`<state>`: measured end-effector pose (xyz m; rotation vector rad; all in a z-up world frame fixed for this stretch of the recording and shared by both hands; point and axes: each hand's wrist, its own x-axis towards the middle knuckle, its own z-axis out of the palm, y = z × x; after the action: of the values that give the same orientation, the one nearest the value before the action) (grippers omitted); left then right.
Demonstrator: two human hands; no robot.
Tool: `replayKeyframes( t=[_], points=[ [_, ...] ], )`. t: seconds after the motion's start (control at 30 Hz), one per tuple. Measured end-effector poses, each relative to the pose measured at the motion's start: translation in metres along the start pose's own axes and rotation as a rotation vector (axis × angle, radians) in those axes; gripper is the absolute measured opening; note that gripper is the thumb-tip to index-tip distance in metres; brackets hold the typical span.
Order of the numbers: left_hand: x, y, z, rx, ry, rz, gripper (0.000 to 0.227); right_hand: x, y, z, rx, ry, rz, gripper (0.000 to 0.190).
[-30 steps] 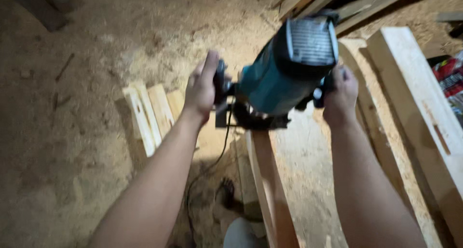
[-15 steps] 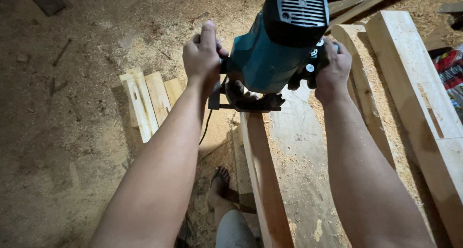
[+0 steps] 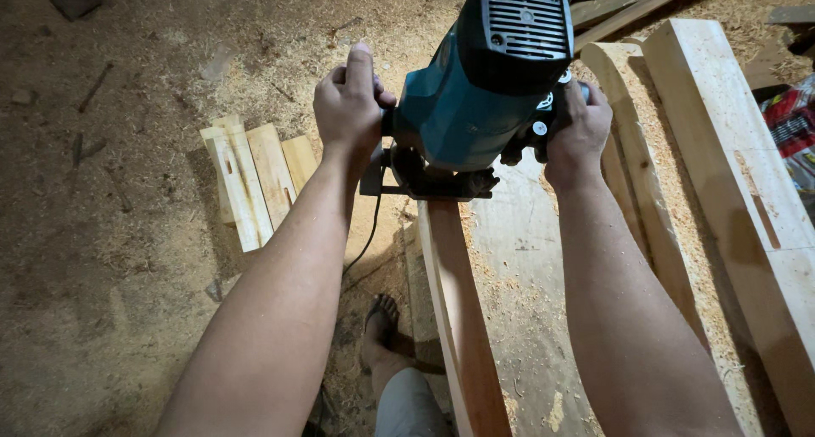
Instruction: The person uses a handheld electric router to shape a groove along a long wooden plank. The person moves the router steadily along the wood, producing sawdust, and briefly lifts the tool before continuing the pass.
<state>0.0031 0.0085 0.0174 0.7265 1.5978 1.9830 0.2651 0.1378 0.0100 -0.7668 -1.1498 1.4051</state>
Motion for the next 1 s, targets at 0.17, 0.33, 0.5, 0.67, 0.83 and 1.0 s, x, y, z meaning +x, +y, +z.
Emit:
replayKeyframes(
  t=[0.17,0.33,0.5,0.67,0.83,1.0],
  points=[
    [-0.002,-0.004,-0.005,0.073,-0.035,0.046,0.056,0.001,0.011,-0.004,-0.092,0.078,-0.013,0.028],
    [-0.002,-0.017,-0.004,0.002,-0.01,0.009,0.053,-0.004,0.018,-0.002,-0.036,0.036,-0.046,0.028],
    [-0.001,-0.033,-0.007,-0.145,-0.028,-0.037,0.047,-0.012,0.026,-0.001,-0.051,0.076,0.003,0.028],
    [-0.002,-0.04,-0.008,-0.082,-0.028,-0.051,0.048,-0.008,0.034,-0.004,-0.094,0.083,-0.015,0.028],
    [0.002,-0.023,-0.006,-0.06,-0.036,0.009,0.051,-0.005,0.016,0.002,-0.037,0.019,-0.036,0.026],
    [0.005,-0.003,-0.003,-0.095,-0.069,0.011,0.05,-0.004,-0.015,0.005,-0.145,-0.025,0.07,0.029]
  ],
)
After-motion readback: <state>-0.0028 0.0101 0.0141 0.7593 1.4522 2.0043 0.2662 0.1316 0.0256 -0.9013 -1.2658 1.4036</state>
